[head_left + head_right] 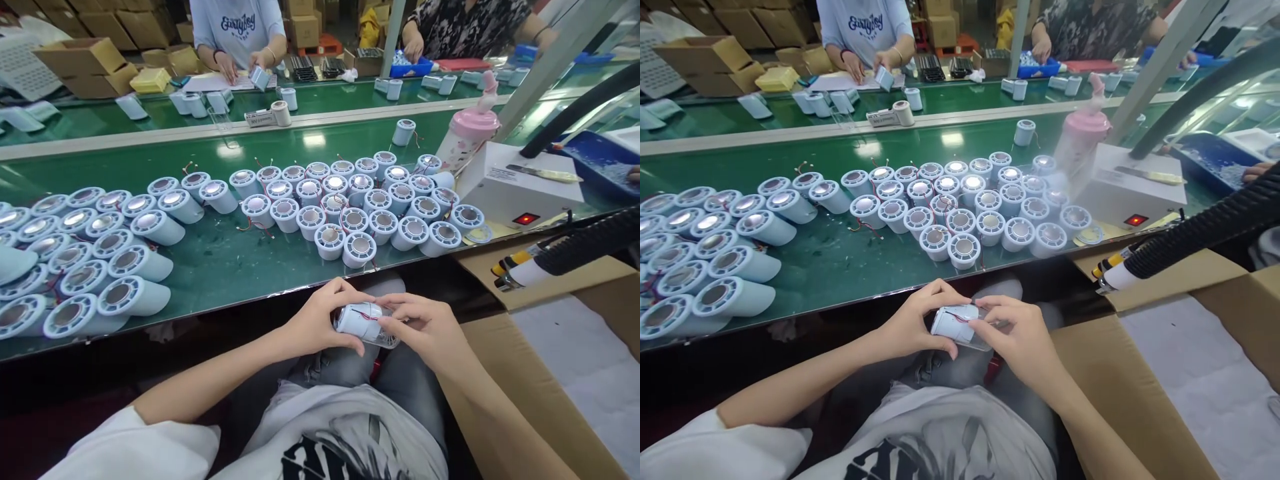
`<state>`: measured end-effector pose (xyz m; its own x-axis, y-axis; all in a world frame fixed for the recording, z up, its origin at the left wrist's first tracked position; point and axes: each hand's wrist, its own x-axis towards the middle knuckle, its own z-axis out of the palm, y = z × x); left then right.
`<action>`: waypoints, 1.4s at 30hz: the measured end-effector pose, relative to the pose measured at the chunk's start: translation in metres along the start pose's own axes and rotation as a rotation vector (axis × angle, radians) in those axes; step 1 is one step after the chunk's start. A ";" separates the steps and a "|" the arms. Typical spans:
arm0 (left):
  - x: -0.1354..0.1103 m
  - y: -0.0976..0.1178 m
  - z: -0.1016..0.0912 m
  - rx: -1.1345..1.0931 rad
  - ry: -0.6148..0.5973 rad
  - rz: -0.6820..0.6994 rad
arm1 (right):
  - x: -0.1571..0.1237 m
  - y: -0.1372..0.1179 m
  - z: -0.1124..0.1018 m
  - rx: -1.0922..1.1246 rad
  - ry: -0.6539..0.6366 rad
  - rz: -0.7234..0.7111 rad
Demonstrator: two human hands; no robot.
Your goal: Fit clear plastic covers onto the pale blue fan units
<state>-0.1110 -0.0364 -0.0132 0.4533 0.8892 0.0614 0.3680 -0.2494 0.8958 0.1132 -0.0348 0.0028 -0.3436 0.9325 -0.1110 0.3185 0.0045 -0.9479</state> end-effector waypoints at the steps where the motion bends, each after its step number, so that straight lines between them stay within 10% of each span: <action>1: 0.000 -0.004 0.002 -0.021 -0.003 0.002 | 0.000 0.001 -0.001 0.036 0.028 0.017; 8: 0.000 0.001 0.009 -0.448 -0.153 -0.160 | 0.004 0.008 -0.009 0.376 0.060 0.133; 17: -0.005 0.008 0.006 -0.701 -0.178 -0.298 | -0.020 0.020 -0.013 -0.192 -0.038 -0.390; 42: -0.010 0.020 -0.001 -0.381 -0.202 -0.027 | -0.027 0.009 -0.015 0.338 -0.208 0.018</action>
<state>-0.1090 -0.0499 0.0041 0.6112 0.7912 -0.0176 0.0725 -0.0339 0.9968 0.1385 -0.0543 0.0017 -0.5235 0.8380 -0.1541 0.0291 -0.1631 -0.9862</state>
